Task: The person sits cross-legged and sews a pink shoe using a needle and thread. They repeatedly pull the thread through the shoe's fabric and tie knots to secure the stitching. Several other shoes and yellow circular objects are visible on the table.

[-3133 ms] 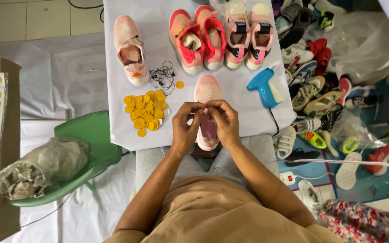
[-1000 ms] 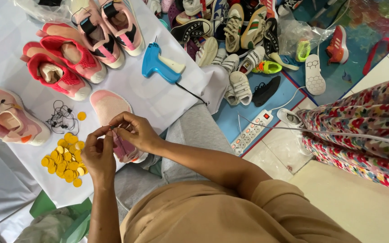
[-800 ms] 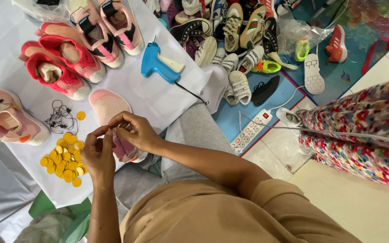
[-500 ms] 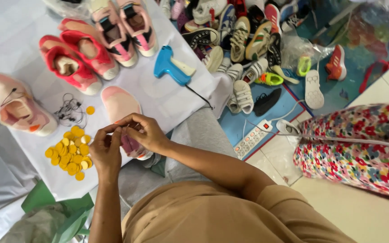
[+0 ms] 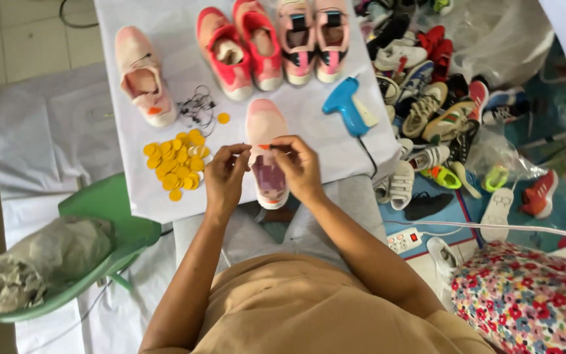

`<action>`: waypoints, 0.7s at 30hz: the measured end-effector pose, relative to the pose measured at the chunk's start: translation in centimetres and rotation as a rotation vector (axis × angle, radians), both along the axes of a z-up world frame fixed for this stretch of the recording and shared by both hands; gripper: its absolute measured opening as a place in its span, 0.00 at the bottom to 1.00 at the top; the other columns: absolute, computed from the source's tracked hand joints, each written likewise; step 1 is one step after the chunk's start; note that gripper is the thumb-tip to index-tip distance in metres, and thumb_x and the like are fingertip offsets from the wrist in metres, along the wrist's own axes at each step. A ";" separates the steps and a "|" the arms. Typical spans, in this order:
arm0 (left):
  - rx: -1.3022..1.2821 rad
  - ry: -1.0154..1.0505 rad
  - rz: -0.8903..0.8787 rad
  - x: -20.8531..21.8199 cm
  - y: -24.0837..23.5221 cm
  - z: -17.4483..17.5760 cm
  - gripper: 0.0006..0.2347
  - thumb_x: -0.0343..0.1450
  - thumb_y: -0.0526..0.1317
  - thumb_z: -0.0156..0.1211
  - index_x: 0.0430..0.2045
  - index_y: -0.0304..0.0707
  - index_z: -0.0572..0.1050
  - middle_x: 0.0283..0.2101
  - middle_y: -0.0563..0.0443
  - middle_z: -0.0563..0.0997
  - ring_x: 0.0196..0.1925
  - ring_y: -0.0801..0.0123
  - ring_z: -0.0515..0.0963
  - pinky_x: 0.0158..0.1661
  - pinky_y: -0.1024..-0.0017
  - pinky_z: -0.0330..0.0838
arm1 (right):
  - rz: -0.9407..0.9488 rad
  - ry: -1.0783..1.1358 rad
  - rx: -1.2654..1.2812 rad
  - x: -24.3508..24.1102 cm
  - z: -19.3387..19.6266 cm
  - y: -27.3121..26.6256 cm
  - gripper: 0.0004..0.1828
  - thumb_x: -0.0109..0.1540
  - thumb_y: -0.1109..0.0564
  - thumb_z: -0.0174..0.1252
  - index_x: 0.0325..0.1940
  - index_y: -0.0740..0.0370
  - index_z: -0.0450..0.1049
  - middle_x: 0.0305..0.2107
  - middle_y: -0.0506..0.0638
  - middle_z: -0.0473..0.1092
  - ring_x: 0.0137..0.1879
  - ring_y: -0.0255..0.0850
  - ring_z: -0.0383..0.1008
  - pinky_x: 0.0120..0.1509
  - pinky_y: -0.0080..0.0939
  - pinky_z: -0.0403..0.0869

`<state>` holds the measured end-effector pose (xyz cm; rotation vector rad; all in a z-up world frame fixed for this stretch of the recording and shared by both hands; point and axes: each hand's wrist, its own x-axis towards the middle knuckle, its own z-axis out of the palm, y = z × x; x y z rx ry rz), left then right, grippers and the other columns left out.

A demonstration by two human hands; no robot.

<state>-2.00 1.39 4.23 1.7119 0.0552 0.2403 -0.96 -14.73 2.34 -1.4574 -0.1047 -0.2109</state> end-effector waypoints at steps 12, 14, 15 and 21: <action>-0.224 -0.022 0.085 0.0 2.0 -2.0 0.06 0.74 0.28 0.57 0.41 0.26 0.80 0.37 0.38 0.81 0.31 0.63 0.83 0.36 0.73 0.77 | -0.045 0.014 0.008 0.9 -1.8 -0.5 0.07 0.65 0.63 0.59 0.47 0.66 0.74 0.33 0.52 0.74 0.36 0.32 0.72 0.39 0.32 0.76; -0.235 -0.009 0.079 0.0 2.0 -1.8 0.06 0.74 0.28 0.56 0.41 0.25 0.79 0.37 0.37 0.81 0.31 0.62 0.83 0.36 0.72 0.77 | -0.050 0.036 0.047 1.0 -1.5 -0.8 0.07 0.65 0.63 0.58 0.47 0.66 0.73 0.33 0.52 0.73 0.36 0.32 0.72 0.39 0.31 0.76; -0.241 -0.002 0.068 0.0 2.0 -1.7 0.06 0.74 0.28 0.56 0.41 0.24 0.79 0.38 0.37 0.80 0.32 0.62 0.83 0.36 0.71 0.77 | -0.058 0.053 0.091 1.0 -1.4 -1.0 0.07 0.66 0.63 0.58 0.48 0.67 0.72 0.34 0.52 0.73 0.36 0.32 0.72 0.38 0.30 0.75; -0.336 -0.072 0.015 1.0 1.2 0.4 0.07 0.73 0.28 0.56 0.41 0.24 0.79 0.36 0.38 0.79 0.32 0.61 0.83 0.36 0.71 0.77 | -0.059 -0.014 0.115 1.4 2.2 -1.0 0.06 0.66 0.66 0.57 0.47 0.68 0.71 0.34 0.56 0.73 0.34 0.35 0.72 0.38 0.33 0.75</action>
